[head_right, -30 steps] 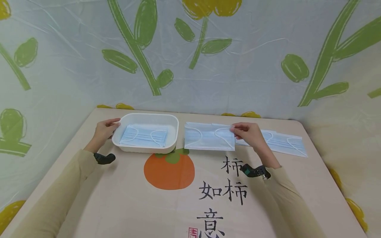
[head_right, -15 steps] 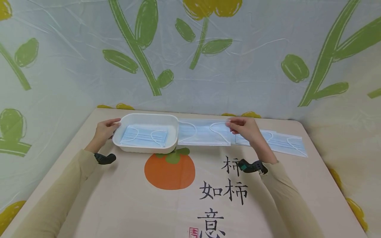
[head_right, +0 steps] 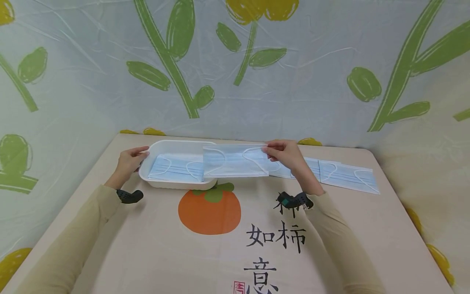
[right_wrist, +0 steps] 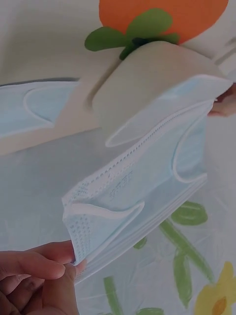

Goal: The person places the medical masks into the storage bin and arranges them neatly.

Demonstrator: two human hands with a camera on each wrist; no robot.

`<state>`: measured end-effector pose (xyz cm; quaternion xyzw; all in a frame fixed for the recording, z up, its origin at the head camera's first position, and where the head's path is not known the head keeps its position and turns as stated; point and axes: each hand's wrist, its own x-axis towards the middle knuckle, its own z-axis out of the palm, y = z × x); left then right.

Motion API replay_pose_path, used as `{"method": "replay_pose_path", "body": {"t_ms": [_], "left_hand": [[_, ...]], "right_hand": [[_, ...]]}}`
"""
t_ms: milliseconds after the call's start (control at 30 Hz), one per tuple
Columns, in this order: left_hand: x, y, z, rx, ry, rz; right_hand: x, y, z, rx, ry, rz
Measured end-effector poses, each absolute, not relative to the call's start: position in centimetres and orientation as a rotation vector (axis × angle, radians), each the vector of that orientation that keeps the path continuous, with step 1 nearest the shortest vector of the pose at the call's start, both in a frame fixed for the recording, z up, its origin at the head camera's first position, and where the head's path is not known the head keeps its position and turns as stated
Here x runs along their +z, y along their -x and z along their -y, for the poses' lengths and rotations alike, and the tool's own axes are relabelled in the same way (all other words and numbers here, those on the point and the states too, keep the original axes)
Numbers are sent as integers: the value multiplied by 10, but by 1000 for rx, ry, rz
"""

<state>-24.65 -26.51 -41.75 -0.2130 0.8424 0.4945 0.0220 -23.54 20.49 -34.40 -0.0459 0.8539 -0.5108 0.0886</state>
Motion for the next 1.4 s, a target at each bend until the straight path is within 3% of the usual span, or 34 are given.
{"method": "replay_pose_path", "body": {"t_ms": [1400], "left_hand": [[-416, 245, 264, 1504, 656, -2645]], "right_hand": [[-369, 265, -78, -1757, 178, -2267]]}}
